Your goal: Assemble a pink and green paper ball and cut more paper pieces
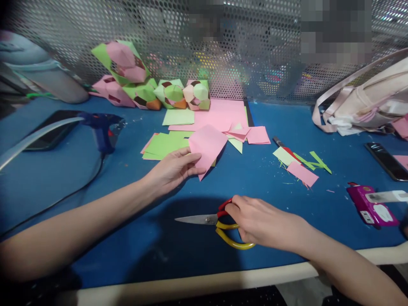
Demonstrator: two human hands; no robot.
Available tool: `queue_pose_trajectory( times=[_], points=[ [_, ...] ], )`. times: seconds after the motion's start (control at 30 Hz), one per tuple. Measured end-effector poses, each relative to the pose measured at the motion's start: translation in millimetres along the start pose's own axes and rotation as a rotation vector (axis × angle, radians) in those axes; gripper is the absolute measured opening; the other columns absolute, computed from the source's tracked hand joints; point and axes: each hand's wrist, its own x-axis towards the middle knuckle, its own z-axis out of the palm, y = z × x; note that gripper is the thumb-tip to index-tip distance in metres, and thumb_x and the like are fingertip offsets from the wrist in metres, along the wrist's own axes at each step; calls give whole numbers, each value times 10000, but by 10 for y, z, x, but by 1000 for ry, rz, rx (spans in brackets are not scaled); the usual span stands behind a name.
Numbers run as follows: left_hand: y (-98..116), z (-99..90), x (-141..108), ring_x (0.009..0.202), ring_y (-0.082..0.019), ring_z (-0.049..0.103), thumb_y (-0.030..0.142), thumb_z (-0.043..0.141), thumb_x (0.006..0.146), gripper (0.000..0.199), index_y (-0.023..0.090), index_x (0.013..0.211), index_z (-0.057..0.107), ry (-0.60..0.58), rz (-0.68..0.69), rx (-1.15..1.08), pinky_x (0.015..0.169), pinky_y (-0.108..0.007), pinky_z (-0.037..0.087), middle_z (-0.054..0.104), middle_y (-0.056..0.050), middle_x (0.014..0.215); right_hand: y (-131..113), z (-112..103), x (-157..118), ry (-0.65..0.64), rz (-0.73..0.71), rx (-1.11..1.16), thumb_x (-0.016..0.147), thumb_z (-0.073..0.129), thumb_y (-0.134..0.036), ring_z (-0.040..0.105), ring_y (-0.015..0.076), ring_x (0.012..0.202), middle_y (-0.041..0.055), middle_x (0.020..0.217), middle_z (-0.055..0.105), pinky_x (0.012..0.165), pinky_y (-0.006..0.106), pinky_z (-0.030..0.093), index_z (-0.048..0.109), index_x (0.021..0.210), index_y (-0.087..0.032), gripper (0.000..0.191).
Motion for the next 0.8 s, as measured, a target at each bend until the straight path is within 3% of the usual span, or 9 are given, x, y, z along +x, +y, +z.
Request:
queue_pose_trajectory(
  times=[0.13,0.23,0.3,0.43,0.53,0.8],
  points=[
    [38,-44,18,630,-128,679,69,661,790,89,99,873,647,27,-6,-28,565,-236,634,680,-51,792,156,-122,-24,-1,163,347,747,556,-60,595,172,858,52,1043,607,758,299,495,535,1281,-229,560],
    [49,-69,37,630,-136,687,72,667,793,119,99,908,649,18,-16,-60,566,-251,639,693,-60,816,325,-145,-176,3,359,766,721,664,-127,604,168,872,29,1072,608,736,280,507,351,1465,-312,828],
    [60,-72,43,629,-139,691,77,662,803,121,99,922,647,10,-34,-79,570,-255,639,697,-65,816,422,-113,-285,39,423,978,690,733,-160,596,167,875,30,1094,591,708,270,507,293,1492,-345,933],
    [87,-54,28,621,-142,694,79,647,817,92,97,906,633,1,-66,-119,570,-244,632,696,-72,799,525,-29,-354,135,463,1114,751,752,-248,501,110,697,8,914,545,574,234,433,462,1365,-304,682],
    [99,-45,2,604,-140,686,85,643,822,91,103,909,624,-16,-81,-140,553,-245,626,689,-62,777,567,-2,-281,126,486,1148,833,711,-330,432,74,624,-6,871,512,537,220,380,508,1280,-277,494],
    [112,-78,-30,575,-125,675,140,643,849,45,111,862,611,-73,-81,-162,575,-217,610,673,-42,722,655,26,-122,131,363,1170,821,729,-379,503,114,728,78,1078,578,571,243,408,442,1327,-292,588]
  ],
)
